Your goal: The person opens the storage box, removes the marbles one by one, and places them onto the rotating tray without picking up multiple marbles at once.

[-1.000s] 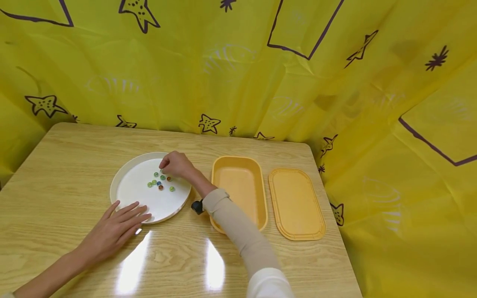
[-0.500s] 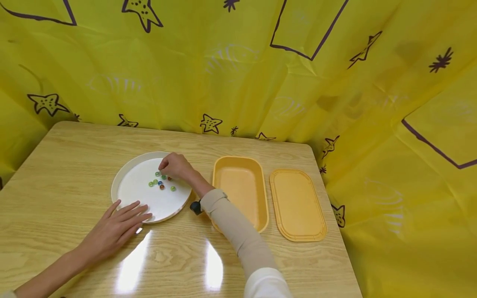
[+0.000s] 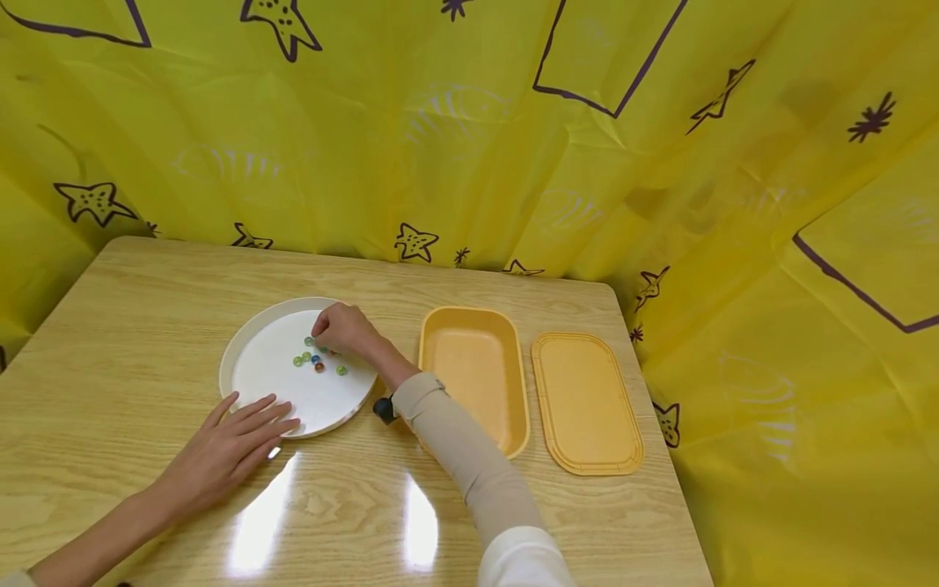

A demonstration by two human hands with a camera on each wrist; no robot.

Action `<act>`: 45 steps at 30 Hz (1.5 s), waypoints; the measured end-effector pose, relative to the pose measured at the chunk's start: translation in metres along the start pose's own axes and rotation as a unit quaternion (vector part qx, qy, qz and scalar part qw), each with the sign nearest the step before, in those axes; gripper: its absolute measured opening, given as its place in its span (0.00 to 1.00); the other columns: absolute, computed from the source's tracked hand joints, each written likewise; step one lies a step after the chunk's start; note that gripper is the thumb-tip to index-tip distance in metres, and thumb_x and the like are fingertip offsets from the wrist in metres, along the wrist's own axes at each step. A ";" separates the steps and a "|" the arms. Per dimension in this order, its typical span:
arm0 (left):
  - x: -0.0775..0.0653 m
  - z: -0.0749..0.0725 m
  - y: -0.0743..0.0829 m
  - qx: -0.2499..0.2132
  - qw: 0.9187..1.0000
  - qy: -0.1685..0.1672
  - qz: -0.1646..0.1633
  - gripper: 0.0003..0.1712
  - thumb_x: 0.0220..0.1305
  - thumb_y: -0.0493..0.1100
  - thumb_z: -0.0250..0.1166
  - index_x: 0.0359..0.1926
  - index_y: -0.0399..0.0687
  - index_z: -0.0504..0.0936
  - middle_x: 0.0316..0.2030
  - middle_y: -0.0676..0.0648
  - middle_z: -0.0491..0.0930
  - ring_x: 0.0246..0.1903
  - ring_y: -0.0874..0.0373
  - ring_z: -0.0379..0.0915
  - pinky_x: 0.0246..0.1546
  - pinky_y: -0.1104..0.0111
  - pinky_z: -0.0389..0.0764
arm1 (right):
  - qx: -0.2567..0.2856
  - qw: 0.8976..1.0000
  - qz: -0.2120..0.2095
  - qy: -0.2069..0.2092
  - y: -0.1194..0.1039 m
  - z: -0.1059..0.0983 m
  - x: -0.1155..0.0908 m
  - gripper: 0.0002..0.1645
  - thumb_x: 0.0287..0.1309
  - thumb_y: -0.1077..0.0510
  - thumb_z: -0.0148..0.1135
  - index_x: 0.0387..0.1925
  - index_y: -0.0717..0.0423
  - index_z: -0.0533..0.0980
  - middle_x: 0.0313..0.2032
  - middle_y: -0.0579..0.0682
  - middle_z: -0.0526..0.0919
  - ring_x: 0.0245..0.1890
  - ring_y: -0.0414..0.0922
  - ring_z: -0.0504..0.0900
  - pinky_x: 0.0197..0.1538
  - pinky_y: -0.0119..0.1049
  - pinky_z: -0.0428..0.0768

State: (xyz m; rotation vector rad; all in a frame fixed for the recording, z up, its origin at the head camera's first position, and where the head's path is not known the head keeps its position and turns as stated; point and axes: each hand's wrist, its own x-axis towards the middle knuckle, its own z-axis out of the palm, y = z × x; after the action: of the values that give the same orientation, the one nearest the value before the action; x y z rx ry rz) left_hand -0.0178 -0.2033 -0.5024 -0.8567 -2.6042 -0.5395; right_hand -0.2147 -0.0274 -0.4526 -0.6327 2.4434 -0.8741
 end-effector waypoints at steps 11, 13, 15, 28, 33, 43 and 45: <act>0.000 0.001 0.001 -0.002 1.000 -0.003 -0.005 0.20 0.62 0.41 0.67 0.56 0.52 0.84 0.58 0.45 0.79 0.62 0.43 0.69 0.70 0.46 0.50 | 0.001 1.000 0.009 0.002 0.001 0.002 -0.002 0.03 0.63 0.61 0.68 0.37 0.57 0.85 0.27 0.44 0.81 0.23 0.37 0.76 0.27 0.24 0.74; 0.000 0.001 0.001 -0.003 1.000 -0.002 -0.004 0.19 0.64 0.42 0.66 0.56 0.52 0.84 0.58 0.45 0.80 0.62 0.43 0.69 0.70 0.46 0.50 | 0.000 1.000 0.007 0.004 0.001 0.001 -0.003 0.03 0.63 0.60 0.68 0.36 0.56 0.85 0.27 0.44 0.81 0.23 0.37 0.75 0.27 0.24 0.73; 0.000 0.001 0.001 -0.003 1.000 -0.001 -0.002 0.18 0.66 0.43 0.64 0.56 0.53 0.84 0.58 0.45 0.80 0.62 0.43 0.69 0.70 0.47 0.49 | 0.002 1.000 0.006 0.007 0.000 0.001 -0.004 0.04 0.64 0.60 0.67 0.36 0.56 0.85 0.27 0.43 0.81 0.23 0.37 0.75 0.26 0.24 0.73; 0.001 0.002 -0.002 0.000 1.000 -0.005 -0.003 0.17 0.75 0.49 0.55 0.56 0.52 0.85 0.58 0.45 0.80 0.63 0.44 0.69 0.67 0.44 0.54 | -0.013 0.999 -0.024 0.019 -0.004 -0.011 -0.016 0.09 0.68 0.58 0.62 0.43 0.58 0.84 0.34 0.45 0.84 0.26 0.37 0.79 0.31 0.25 0.75; 0.001 0.000 -0.002 0.000 1.000 -0.012 -0.009 0.17 0.74 0.48 0.56 0.57 0.51 0.84 0.59 0.45 0.79 0.63 0.44 0.68 0.68 0.44 0.53 | -0.041 0.998 -0.051 0.021 -0.006 -0.018 -0.024 0.11 0.70 0.57 0.60 0.44 0.57 0.84 0.37 0.46 0.85 0.31 0.37 0.80 0.35 0.25 0.74; 0.005 -0.006 0.001 -0.012 1.000 -0.005 -0.026 0.19 0.74 0.49 0.57 0.61 0.51 0.82 0.61 0.45 0.77 0.64 0.43 0.68 0.69 0.45 0.51 | -0.100 0.992 -0.080 0.000 -0.017 -0.034 -0.047 0.14 0.71 0.55 0.59 0.51 0.56 0.83 0.47 0.47 0.86 0.46 0.40 0.81 0.45 0.27 0.77; 0.008 -0.009 0.001 -0.013 1.000 0.001 -0.023 0.20 0.76 0.50 0.55 0.61 0.50 0.81 0.61 0.44 0.77 0.63 0.42 0.68 0.69 0.44 0.52 | -0.113 0.990 -0.090 0.002 -0.018 -0.036 -0.053 0.15 0.71 0.54 0.58 0.53 0.55 0.82 0.49 0.46 0.85 0.50 0.41 0.80 0.50 0.29 0.77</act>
State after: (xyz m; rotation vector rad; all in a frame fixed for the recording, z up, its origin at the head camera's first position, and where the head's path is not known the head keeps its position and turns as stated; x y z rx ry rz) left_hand -0.0211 -0.2026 -0.4910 -0.8049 -2.6258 -0.5871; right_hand -0.1886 0.0064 -0.4009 -0.9446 2.5403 -0.6689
